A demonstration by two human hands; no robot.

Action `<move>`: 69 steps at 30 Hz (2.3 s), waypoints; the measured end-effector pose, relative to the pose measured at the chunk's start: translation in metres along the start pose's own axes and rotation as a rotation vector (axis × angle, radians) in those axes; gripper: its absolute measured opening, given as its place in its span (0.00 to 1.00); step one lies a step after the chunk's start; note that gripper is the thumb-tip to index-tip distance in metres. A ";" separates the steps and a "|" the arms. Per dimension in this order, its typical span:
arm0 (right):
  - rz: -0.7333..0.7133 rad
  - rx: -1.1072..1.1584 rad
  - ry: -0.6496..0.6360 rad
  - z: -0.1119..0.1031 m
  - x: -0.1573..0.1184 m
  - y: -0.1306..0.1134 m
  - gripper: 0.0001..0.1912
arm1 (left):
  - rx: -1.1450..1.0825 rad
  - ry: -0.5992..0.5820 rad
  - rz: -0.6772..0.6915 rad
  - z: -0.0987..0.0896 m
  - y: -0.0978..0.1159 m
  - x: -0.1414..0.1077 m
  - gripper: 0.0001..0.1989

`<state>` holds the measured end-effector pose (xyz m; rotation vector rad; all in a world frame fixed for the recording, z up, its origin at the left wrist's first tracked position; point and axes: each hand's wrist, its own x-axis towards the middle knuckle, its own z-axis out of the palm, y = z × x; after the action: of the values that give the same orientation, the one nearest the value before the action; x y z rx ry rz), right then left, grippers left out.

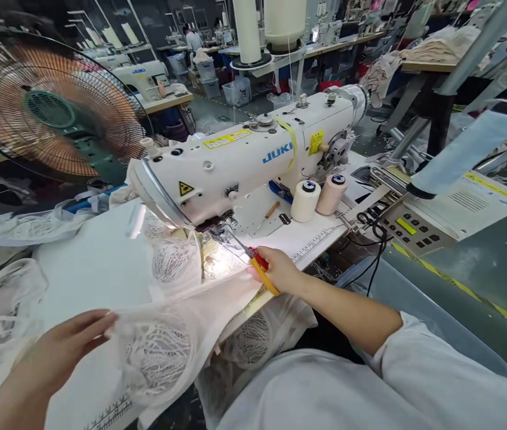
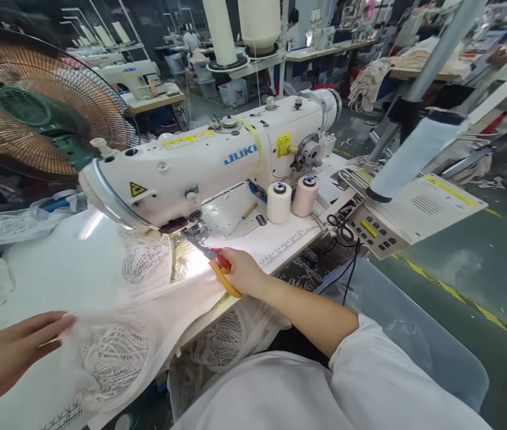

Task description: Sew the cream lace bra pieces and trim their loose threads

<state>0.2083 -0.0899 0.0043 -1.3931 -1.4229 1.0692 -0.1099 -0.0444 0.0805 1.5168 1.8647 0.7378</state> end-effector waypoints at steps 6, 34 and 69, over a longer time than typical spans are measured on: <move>-0.045 -0.064 0.000 0.006 0.012 0.006 0.11 | 0.452 -0.008 0.353 0.021 0.014 0.019 0.07; -0.147 -0.005 -0.195 -0.029 -0.004 -0.027 0.16 | -0.125 -0.474 0.416 0.127 0.093 -0.056 0.05; -0.159 -0.737 -0.492 -0.046 -0.019 -0.019 0.14 | -0.395 -0.481 0.225 0.108 0.073 -0.053 0.06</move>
<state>0.2476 -0.1088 0.0349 -1.5175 -2.4168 0.8428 0.0260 -0.0787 0.0708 1.4905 1.1335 0.7118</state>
